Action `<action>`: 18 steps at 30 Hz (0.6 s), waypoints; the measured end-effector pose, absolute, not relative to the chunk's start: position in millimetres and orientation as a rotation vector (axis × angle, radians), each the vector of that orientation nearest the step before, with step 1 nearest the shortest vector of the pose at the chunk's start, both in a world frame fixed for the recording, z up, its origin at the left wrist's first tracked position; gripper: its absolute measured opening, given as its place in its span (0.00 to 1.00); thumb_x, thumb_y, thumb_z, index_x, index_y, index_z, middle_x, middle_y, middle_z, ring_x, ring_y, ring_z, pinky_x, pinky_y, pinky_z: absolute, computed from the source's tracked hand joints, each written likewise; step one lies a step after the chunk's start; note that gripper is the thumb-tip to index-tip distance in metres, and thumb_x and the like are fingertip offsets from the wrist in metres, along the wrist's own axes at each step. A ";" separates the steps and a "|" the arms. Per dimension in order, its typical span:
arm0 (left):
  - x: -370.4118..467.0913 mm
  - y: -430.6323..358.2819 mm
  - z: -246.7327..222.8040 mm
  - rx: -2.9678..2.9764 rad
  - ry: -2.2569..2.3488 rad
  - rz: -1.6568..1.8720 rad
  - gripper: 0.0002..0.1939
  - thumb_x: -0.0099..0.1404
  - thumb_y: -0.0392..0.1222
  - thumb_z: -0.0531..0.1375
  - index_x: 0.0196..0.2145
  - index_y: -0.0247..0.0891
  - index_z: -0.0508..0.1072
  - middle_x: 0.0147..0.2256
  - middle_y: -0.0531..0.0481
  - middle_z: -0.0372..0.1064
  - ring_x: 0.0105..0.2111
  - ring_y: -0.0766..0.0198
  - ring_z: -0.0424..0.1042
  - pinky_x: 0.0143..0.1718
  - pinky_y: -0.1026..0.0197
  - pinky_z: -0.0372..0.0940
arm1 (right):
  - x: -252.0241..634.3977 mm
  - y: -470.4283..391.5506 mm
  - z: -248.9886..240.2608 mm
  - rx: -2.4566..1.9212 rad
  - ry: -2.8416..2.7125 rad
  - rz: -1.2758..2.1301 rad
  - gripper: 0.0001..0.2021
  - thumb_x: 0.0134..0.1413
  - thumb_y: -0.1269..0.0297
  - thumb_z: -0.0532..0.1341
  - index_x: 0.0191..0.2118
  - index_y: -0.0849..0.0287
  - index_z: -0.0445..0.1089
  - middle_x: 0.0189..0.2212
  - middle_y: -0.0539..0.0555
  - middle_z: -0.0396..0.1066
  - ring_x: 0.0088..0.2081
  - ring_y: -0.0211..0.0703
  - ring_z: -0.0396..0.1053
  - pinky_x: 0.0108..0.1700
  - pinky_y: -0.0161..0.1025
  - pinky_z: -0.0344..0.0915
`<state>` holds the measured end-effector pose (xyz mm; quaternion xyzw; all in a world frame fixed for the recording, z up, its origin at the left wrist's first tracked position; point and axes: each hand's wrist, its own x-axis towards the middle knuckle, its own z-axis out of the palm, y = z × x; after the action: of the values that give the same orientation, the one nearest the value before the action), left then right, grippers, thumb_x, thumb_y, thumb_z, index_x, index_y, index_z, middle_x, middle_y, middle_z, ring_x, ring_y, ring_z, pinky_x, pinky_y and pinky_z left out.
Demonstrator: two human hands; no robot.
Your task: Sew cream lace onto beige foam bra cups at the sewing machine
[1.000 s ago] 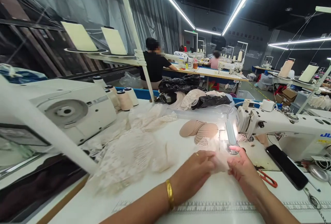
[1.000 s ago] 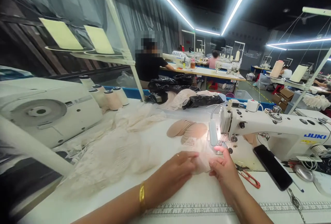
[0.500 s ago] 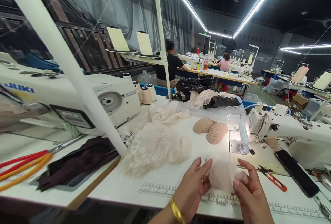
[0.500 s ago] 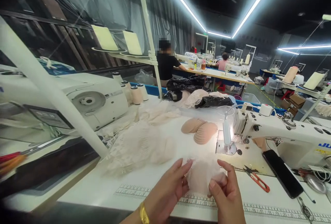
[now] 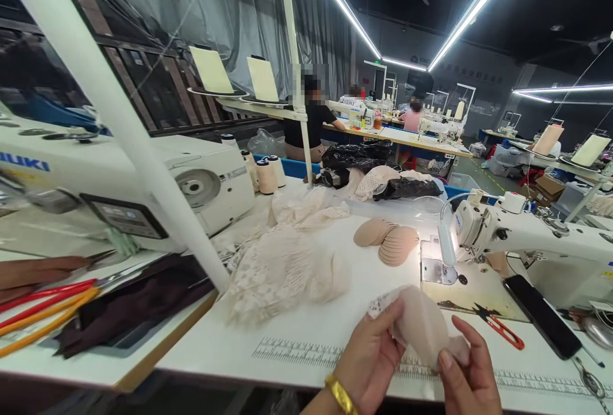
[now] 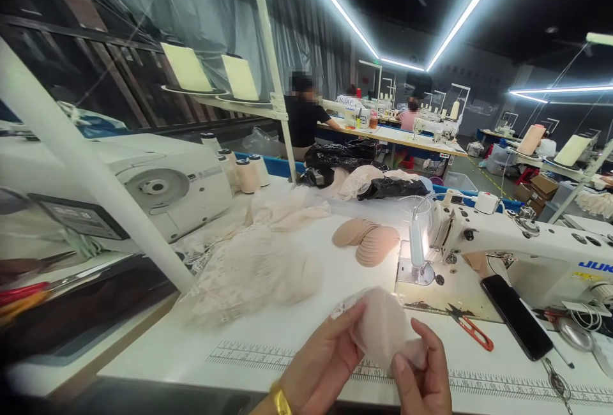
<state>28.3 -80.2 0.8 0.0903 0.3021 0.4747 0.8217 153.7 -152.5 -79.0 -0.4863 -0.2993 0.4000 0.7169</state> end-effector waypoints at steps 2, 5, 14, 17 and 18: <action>27.6 -77.3 2.1 0.336 0.604 1.058 0.13 0.62 0.31 0.70 0.45 0.29 0.79 0.46 0.37 0.79 0.47 0.50 0.78 0.44 0.59 0.75 | 152.8 -153.9 -75.2 -1.041 -0.670 0.950 0.40 0.51 0.48 0.73 0.66 0.49 0.60 0.33 0.52 0.75 0.34 0.47 0.73 0.39 0.44 0.71; 28.4 -77.0 1.0 0.429 0.533 1.032 0.16 0.57 0.34 0.74 0.43 0.31 0.80 0.44 0.39 0.80 0.48 0.47 0.78 0.47 0.56 0.75 | 159.2 -148.2 -59.7 -0.993 -0.647 1.002 0.44 0.50 0.46 0.72 0.68 0.48 0.55 0.34 0.53 0.76 0.36 0.51 0.75 0.38 0.45 0.71; 38.6 -76.4 -10.6 0.311 0.462 0.774 0.12 0.61 0.43 0.71 0.40 0.34 0.80 0.41 0.44 0.80 0.43 0.53 0.79 0.44 0.58 0.73 | 168.2 -147.6 -50.0 -1.091 -0.712 0.901 0.45 0.50 0.48 0.74 0.68 0.49 0.53 0.32 0.50 0.76 0.33 0.47 0.74 0.38 0.41 0.69; 44.8 -74.4 -8.8 0.369 0.492 0.796 0.12 0.60 0.43 0.72 0.37 0.31 0.80 0.39 0.41 0.80 0.42 0.52 0.79 0.41 0.59 0.73 | 165.7 -150.0 -53.1 -1.095 -0.716 0.885 0.43 0.51 0.47 0.73 0.67 0.50 0.55 0.33 0.51 0.76 0.33 0.47 0.74 0.40 0.42 0.70; 46.5 -74.0 -8.1 0.374 0.503 0.798 0.12 0.60 0.43 0.72 0.37 0.31 0.80 0.39 0.40 0.80 0.42 0.51 0.79 0.41 0.58 0.73 | 165.7 -150.3 -52.9 -1.095 -0.713 0.881 0.43 0.51 0.47 0.73 0.67 0.50 0.55 0.33 0.51 0.76 0.33 0.46 0.74 0.40 0.42 0.70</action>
<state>46.5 -74.0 -8.1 0.1791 0.2409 0.3822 0.8740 165.7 -150.3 -52.9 -0.4925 -0.3209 0.3963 0.7053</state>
